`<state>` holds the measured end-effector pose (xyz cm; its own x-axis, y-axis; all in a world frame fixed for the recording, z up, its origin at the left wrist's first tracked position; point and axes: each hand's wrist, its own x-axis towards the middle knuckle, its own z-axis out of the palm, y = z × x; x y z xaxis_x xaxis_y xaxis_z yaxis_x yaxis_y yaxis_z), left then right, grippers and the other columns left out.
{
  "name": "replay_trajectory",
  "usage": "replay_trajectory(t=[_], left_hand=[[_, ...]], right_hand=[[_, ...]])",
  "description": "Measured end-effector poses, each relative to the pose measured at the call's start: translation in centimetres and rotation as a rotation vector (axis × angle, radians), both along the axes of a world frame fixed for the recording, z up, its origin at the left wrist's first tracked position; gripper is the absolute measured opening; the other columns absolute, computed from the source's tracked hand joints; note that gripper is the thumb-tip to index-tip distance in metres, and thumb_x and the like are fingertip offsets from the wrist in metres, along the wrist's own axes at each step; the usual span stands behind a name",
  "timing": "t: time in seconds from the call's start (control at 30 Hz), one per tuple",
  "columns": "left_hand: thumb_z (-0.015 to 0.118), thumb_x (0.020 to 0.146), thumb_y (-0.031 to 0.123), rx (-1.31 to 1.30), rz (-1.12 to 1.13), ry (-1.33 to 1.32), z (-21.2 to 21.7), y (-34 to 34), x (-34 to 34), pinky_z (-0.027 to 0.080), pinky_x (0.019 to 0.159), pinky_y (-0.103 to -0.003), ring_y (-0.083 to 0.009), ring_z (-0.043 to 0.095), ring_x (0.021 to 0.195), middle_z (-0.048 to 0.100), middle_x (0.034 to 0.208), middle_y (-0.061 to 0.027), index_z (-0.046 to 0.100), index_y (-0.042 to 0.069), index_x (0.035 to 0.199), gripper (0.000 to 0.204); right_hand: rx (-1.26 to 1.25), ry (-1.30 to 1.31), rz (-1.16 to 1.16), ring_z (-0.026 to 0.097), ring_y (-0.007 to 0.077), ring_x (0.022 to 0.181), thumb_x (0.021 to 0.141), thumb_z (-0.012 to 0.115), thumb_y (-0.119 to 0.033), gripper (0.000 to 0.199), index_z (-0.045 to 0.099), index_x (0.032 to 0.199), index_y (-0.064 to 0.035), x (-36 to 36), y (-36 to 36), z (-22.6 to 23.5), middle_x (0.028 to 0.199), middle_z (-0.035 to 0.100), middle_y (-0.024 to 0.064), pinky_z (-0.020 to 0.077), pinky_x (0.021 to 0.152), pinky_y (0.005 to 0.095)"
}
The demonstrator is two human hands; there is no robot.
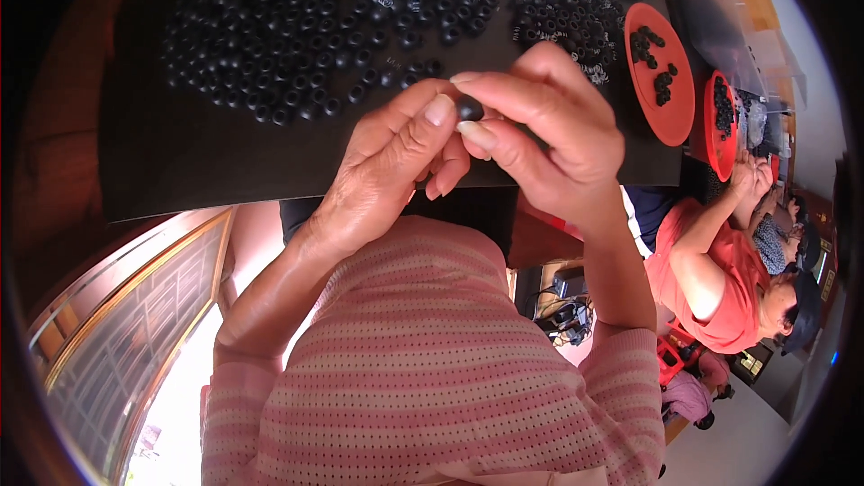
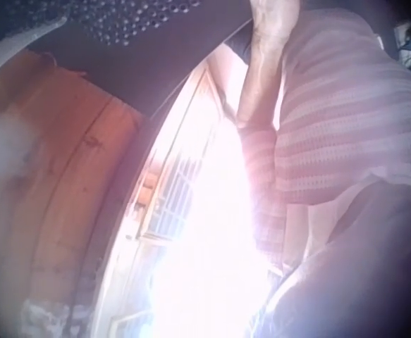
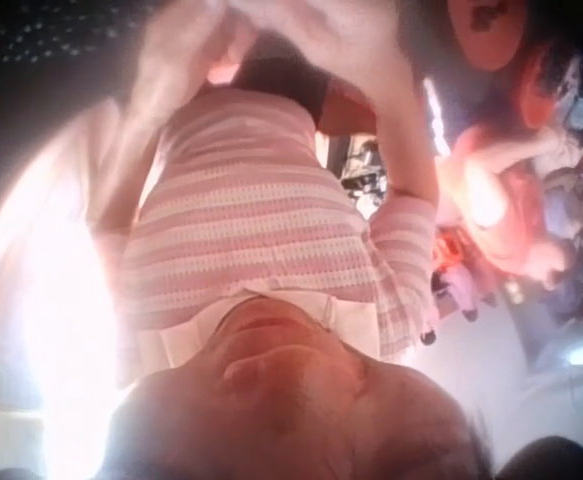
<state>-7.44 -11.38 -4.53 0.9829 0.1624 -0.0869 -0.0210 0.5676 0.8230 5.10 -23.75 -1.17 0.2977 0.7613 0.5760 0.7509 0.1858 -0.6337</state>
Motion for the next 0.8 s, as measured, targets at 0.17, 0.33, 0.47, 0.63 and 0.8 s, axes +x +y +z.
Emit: replay_trajectory(t=[0.17,0.33,0.47,0.63,0.8], left_hand=[[0.043,0.103,0.035,0.027,0.039,-0.034,-0.6,-0.1,-0.2,0.033,0.049,-0.019,-0.0057,0.043,0.056,0.056,0.075,-0.0016,0.056,0.003,0.106,0.035],[0.048,0.102,0.033,0.016,0.065,-0.023,-0.7,-0.1,-0.2,0.03,0.043,-0.017,-0.0024,0.042,0.051,0.055,0.068,0.0014,0.059,0.004,0.097,0.031],[0.049,0.101,0.032,-0.026,0.075,-0.038,-0.4,-0.3,0.0,0.03,0.04,-0.017,-0.0022,0.042,0.05,0.056,0.069,0.0011,0.059,0.004,0.096,0.03],[0.052,0.1,0.032,-0.018,0.062,-0.055,-0.5,-0.2,0.0,0.029,0.038,-0.017,-0.0023,0.041,0.049,0.057,0.069,0.0003,0.059,0.003,0.094,0.03],[0.053,0.099,0.033,-0.098,0.113,-0.014,-0.2,-0.2,0.0,0.028,0.037,-0.017,-0.0031,0.042,0.048,0.058,0.07,0.0001,0.059,0.004,0.093,0.031]], right_hand=[[-0.014,-0.064,-0.054,0.054,0.0149,0.058,0.077,0.073,-0.002,0.035,0.068,0.111,-0.0029,-0.5,-0.5,-0.8,0.074,0.052,0.0064,0.043,0.049,0.0259],[-0.056,-0.11,-0.091,0.061,0.0161,0.06,0.079,0.071,-0.002,0.036,0.064,0.114,0.0001,-1.5,-1.2,-0.6,0.076,0.054,0.008,0.0465,0.051,0.0265],[-0.008,-0.075,-0.058,0.058,0.0167,0.059,0.079,0.07,0.0,0.032,0.064,0.111,0.0029,-1.2,-1.4,-0.7,0.078,0.054,0.0086,0.0454,0.051,0.0268],[-0.008,0.049,-0.037,0.05,0.0107,0.062,0.082,0.068,0.002,0.031,0.064,0.112,0.0057,-1.6,-1.2,-0.8,0.079,0.059,0.0068,0.0384,0.052,0.0228],[0.038,0.012,-0.049,0.049,0.0098,0.061,0.08,0.069,0.004,0.031,0.064,0.111,0.0061,-2.1,-1.3,-1.2,0.078,0.058,0.0064,0.0379,0.051,0.0225]])
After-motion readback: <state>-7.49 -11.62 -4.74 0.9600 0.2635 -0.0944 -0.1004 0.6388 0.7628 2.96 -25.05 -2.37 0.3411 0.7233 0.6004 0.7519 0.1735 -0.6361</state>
